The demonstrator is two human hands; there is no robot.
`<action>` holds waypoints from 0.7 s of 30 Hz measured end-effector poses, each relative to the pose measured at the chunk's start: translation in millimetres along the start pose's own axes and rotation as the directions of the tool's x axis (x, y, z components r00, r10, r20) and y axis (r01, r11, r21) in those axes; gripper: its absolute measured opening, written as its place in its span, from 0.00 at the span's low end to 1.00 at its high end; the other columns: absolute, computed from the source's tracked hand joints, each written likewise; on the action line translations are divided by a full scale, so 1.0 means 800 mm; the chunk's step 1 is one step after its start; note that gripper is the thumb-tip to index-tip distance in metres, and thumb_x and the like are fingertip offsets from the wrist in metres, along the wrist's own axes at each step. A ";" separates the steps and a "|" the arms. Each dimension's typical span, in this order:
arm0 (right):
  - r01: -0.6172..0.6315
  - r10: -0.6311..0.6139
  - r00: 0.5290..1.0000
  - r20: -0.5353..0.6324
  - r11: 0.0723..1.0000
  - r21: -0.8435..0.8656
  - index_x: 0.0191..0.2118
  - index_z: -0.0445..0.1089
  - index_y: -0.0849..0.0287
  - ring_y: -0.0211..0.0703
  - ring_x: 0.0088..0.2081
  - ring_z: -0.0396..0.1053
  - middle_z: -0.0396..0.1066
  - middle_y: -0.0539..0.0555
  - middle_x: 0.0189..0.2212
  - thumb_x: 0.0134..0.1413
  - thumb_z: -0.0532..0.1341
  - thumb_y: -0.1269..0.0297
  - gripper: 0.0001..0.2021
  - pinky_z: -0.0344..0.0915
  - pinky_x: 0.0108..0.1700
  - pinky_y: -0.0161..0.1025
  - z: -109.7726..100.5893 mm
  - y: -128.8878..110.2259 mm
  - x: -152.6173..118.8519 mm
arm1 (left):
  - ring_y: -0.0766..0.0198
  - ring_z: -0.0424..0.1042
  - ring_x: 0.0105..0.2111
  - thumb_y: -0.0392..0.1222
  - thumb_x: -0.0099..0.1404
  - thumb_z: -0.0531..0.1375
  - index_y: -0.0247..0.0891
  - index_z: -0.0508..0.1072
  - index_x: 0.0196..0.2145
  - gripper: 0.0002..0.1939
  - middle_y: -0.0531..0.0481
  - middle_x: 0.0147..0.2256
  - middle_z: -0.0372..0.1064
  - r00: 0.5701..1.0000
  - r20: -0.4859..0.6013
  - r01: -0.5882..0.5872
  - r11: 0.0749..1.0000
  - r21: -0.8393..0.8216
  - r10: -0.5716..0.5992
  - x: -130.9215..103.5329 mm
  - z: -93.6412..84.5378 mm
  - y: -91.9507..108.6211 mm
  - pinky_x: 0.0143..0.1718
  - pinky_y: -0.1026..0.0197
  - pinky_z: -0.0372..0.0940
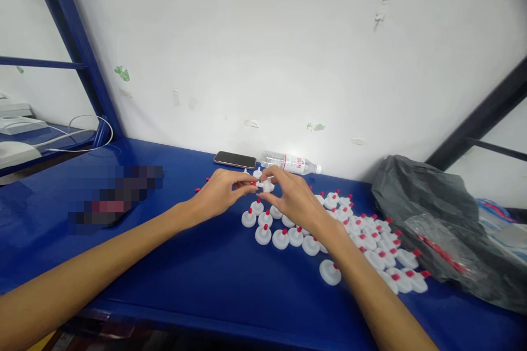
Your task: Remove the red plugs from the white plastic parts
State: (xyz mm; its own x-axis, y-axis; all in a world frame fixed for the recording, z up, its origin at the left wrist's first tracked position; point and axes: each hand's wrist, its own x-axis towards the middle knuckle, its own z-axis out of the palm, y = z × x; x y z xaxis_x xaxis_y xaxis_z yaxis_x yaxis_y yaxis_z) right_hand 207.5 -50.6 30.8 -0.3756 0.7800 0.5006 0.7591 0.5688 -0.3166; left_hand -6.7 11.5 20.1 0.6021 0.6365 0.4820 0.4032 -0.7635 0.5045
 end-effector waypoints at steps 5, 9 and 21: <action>-0.002 0.004 1.000 -0.028 0.995 0.096 0.51 0.67 0.48 0.47 0.48 0.77 0.78 0.50 0.46 0.61 0.67 0.64 0.15 0.72 0.47 0.42 0.001 0.001 0.001 | 0.59 0.74 0.34 0.44 0.77 0.49 0.37 0.75 0.35 0.19 0.46 0.34 0.77 0.977 0.129 -0.189 0.964 0.185 0.167 -0.003 0.001 -0.008 0.38 0.59 0.63; -0.009 0.036 0.995 -0.092 0.960 0.278 0.48 0.68 0.49 0.48 0.51 0.78 0.78 0.49 0.46 0.61 0.68 0.59 0.12 0.73 0.53 0.45 0.003 0.000 0.004 | 0.61 0.70 0.29 0.41 0.76 0.47 0.38 0.71 0.31 0.18 0.48 0.30 0.73 0.973 0.115 -0.215 0.966 0.144 0.199 -0.004 -0.001 -0.006 0.35 0.60 0.61; -0.017 0.046 0.995 -0.091 0.954 0.299 0.43 0.70 0.49 0.49 0.51 0.78 0.80 0.49 0.45 0.63 0.66 0.58 0.06 0.73 0.51 0.46 0.001 -0.010 0.004 | 0.68 0.65 0.22 0.42 0.74 0.52 0.38 0.70 0.25 0.20 0.54 0.23 0.71 0.991 0.105 -0.077 0.997 -0.022 0.078 -0.001 -0.011 0.012 0.29 0.64 0.59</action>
State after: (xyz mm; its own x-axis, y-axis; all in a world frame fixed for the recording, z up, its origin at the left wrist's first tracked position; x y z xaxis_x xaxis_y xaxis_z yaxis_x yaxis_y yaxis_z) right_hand 199.5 -52.3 34.2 -0.2900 0.7785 0.5566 0.5717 0.6073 -0.5517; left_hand -9.3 4.6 30.5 0.7010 0.5596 0.4421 0.3407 -0.8074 0.4818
